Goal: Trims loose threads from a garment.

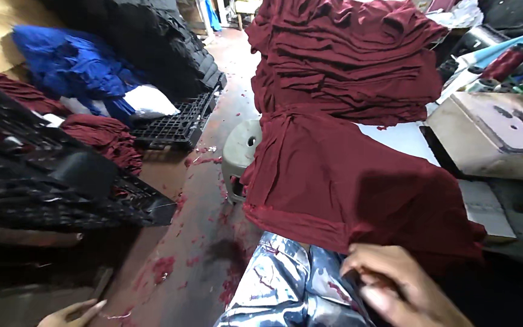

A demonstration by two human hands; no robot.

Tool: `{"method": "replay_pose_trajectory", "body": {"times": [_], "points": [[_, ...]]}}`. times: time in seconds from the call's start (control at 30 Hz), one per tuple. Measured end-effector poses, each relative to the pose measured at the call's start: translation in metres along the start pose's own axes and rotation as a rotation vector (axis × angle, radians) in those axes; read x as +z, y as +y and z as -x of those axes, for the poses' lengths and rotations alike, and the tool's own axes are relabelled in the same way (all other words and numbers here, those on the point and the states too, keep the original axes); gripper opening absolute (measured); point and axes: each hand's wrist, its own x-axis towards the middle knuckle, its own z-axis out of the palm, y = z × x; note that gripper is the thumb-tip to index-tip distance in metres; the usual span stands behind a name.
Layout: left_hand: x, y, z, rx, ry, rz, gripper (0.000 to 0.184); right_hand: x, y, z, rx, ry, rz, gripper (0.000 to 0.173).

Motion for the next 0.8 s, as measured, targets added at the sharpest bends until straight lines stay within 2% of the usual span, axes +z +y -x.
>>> {"method": "replay_pose_trajectory", "body": {"times": [0.1, 0.17, 0.27, 0.33, 0.43, 0.5, 0.53, 0.67, 0.8], "points": [[0.020, 0.065, 0.005, 0.266, 0.090, 0.090, 0.032, -0.033, 0.001, 0.003, 0.117, 0.307, 0.401, 0.042], [0.033, 0.107, -0.001, 0.387, 0.136, 0.151, 0.030, -0.047, 0.022, 0.006, 0.203, 0.390, 0.680, 0.045], [0.041, 0.156, -0.008, 0.528, 0.201, 0.177, 0.026, -0.053, 0.049, 0.011, 0.223, 0.504, 0.728, 0.016], [0.038, 0.175, -0.007, 0.589, 0.226, 0.190, 0.025, -0.067, 0.045, 0.019, 0.230, 0.701, 0.732, 0.022], [0.030, 0.181, 0.003, 0.597, 0.244, 0.224, 0.025, -0.102, 0.039, 0.043, 0.334, 1.046, 0.754, 0.033], [0.028, 0.184, 0.012, 0.595, 0.256, 0.266, 0.025, -0.107, 0.036, 0.047, 0.324, 1.161, 0.727, 0.033], [0.027, 0.187, 0.017, 0.604, 0.259, 0.286, 0.026, -0.099, 0.030, 0.042, 0.292, 1.117, 0.707, 0.031], [0.032, 0.212, 0.038, 0.707, 0.271, 0.378, 0.028, -0.057, 0.017, 0.014, 0.162, 0.706, 0.554, 0.024], [0.050, 0.247, 0.062, 0.842, 0.230, 0.578, 0.018, -0.014, 0.015, -0.019, 0.158, 0.557, 0.373, 0.020]]}}
